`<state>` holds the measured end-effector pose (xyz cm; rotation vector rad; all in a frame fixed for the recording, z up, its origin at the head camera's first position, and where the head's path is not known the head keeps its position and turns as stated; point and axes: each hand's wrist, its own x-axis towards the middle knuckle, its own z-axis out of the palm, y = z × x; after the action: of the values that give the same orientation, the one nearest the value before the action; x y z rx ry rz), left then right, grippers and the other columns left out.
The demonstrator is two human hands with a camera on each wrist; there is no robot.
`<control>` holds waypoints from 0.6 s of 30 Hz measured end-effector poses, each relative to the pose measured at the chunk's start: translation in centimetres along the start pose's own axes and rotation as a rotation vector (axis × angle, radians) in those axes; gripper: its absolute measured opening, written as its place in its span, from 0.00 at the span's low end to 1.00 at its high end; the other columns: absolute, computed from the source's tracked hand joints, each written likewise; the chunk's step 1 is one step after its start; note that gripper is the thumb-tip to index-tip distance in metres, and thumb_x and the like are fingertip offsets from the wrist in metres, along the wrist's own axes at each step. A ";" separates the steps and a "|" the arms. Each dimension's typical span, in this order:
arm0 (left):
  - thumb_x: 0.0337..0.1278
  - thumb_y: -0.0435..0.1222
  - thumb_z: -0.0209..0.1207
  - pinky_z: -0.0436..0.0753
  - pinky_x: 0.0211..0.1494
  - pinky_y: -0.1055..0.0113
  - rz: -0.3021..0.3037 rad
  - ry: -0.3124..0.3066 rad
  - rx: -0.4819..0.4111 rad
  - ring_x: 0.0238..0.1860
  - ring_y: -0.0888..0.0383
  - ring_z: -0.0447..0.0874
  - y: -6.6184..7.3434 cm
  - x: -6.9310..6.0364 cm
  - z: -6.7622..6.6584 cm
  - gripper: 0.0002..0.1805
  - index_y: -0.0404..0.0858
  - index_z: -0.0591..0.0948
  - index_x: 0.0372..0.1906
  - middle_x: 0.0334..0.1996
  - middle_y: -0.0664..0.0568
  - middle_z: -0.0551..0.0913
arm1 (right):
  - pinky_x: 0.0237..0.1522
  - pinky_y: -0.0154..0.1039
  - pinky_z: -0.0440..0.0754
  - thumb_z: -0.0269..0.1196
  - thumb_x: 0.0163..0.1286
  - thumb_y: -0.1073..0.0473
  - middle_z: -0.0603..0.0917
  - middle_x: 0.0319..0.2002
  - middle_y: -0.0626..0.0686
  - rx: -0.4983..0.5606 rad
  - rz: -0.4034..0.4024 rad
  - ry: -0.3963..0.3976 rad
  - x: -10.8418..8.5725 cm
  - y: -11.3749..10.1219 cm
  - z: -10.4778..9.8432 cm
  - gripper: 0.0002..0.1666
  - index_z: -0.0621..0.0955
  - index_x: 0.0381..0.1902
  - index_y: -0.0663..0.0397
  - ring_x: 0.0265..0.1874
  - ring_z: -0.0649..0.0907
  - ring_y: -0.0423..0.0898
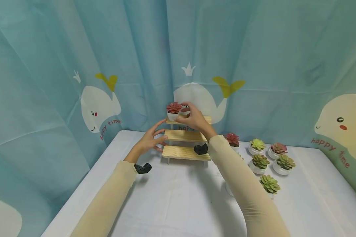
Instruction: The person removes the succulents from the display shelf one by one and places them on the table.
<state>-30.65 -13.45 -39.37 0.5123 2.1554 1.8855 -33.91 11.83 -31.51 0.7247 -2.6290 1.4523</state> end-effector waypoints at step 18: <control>0.72 0.38 0.63 0.90 0.35 0.44 0.002 0.012 0.024 0.44 0.36 0.89 -0.1 0.1 0.1 0.41 0.68 0.59 0.80 0.79 0.39 0.59 | 0.54 0.55 0.85 0.69 0.71 0.49 0.79 0.61 0.62 -0.027 0.026 0.032 0.6 0.0 0.9 0.39 0.69 0.74 0.55 0.55 0.83 0.59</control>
<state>-30.75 -13.28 -39.47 0.5091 2.1885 1.8707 -34.28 10.87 -31.80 0.6615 -2.6389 1.4195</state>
